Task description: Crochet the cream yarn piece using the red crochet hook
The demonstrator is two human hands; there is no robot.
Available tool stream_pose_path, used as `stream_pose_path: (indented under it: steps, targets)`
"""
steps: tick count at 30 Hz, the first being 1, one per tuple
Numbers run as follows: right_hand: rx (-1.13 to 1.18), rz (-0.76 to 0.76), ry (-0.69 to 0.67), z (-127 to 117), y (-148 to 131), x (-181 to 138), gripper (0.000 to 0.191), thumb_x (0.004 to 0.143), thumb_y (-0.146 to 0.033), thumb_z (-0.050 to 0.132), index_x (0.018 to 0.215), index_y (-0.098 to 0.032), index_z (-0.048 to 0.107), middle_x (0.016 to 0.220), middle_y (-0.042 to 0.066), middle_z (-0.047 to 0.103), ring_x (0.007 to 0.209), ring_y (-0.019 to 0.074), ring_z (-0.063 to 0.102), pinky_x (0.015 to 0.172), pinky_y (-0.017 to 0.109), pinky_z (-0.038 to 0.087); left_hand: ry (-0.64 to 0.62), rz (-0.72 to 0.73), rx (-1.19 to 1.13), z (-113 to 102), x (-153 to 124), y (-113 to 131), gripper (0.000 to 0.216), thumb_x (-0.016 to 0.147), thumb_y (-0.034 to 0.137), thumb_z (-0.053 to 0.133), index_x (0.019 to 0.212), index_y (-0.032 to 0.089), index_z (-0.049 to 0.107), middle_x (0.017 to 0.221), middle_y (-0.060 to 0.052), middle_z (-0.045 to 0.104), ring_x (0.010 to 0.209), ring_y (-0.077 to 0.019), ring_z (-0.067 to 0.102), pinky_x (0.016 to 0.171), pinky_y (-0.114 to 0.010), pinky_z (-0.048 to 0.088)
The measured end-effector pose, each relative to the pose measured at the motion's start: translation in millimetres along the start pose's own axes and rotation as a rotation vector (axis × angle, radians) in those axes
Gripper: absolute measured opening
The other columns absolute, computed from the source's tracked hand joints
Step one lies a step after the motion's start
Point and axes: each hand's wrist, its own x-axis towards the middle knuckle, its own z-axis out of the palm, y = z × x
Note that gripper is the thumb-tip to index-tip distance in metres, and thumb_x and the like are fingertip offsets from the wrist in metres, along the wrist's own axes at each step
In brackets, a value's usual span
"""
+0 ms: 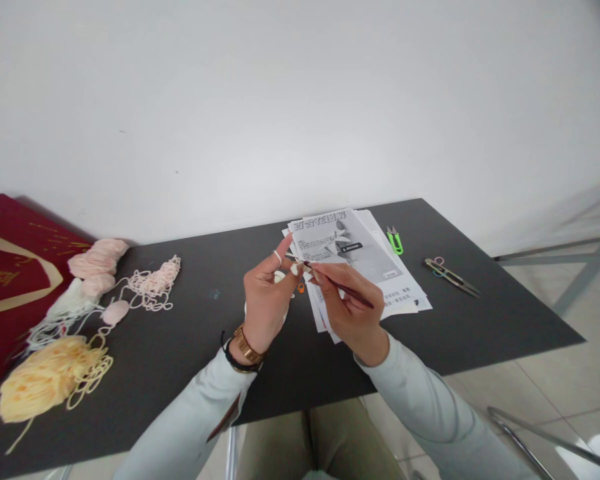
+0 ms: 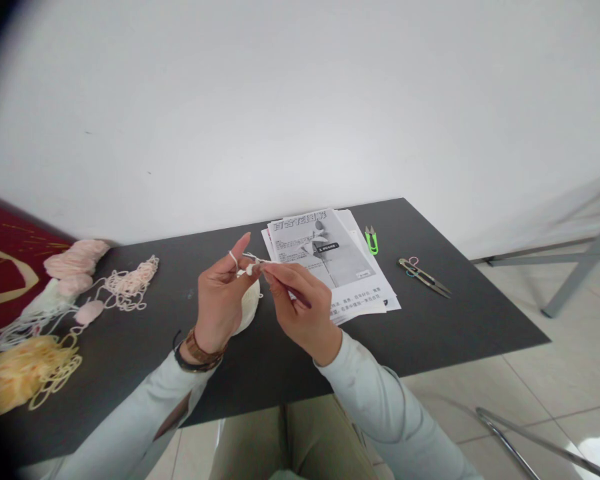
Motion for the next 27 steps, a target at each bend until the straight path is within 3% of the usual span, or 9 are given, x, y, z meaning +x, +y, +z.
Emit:
stream_pose_path:
  steps: [3,6,9,13,18,27]
  targets:
    - [-0.145,-0.241,-0.159,-8.6,0.5,-0.2,0.050,0.082,-0.004,0.060,0.122,-0.034,0.065,0.111,0.005,0.074,0.098,0.0212,0.070,0.084,0.037,0.059,-0.017,-0.098,-0.161,4.4,-1.1,7.4,0.043,0.064,0.012,0.081,0.104,0.028,0.075,0.067,0.006,0.067,0.066,-0.0079,0.059,0.077,-0.023,0.047]
    - [-0.151,-0.279,-0.222,-13.8,-1.3,1.0,0.048,0.083,-0.006,0.058,0.121,-0.035,0.066,0.114,0.005,0.073,0.100,0.0220,0.070,0.085,0.039,0.059,-0.071,-0.238,-0.344,6.7,-0.7,17.2,0.042,0.063,0.010,0.079,0.103,0.023,0.075,0.066,0.005,0.068,0.064,-0.0071,0.060,0.076,-0.021,0.048]
    - [-0.021,-0.174,-0.109,-11.5,-3.3,3.8,0.036,0.084,-0.011,0.061,0.107,-0.036,0.073,0.106,0.004,0.075,0.091,0.0214,0.072,0.078,0.038,0.061,-0.116,-0.305,-0.378,3.6,1.8,24.5,0.045,0.062,0.007,0.077,0.105,0.019,0.075,0.068,0.003,0.070,0.065,-0.0071,0.061,0.073,-0.019,0.047]
    - [0.276,0.139,0.016,-4.8,-4.4,9.9,0.016,0.083,-0.020,0.068,0.090,-0.031,0.077,0.086,0.002,0.075,0.072,0.0162,0.069,0.058,0.029,0.061,-0.174,-0.290,-0.279,-6.0,7.9,32.4,0.046,0.062,0.007,0.079,0.107,0.017,0.074,0.071,0.000,0.073,0.069,-0.0087,0.062,0.079,-0.022,0.047]
    - [0.511,0.412,0.068,-6.3,-3.8,16.9,0.007,0.079,-0.029,0.074,0.086,-0.027,0.076,0.072,-0.001,0.074,0.059,0.0122,0.068,0.052,0.023,0.060,-0.239,-0.374,-0.226,-15.6,13.7,42.6,0.046,0.062,0.006,0.077,0.106,0.015,0.075,0.067,-0.001,0.069,0.065,-0.0103,0.060,0.070,-0.024,0.045]
    - [0.514,0.436,0.065,-12.2,-3.3,21.6,0.015,0.074,-0.035,0.079,0.083,-0.024,0.075,0.068,-0.001,0.073,0.057,0.0126,0.068,0.054,0.025,0.061,-0.316,-0.409,-0.230,-18.4,12.9,44.6,0.044,0.062,0.008,0.076,0.105,0.015,0.075,0.066,-0.002,0.066,0.066,-0.0148,0.061,0.072,-0.031,0.045]
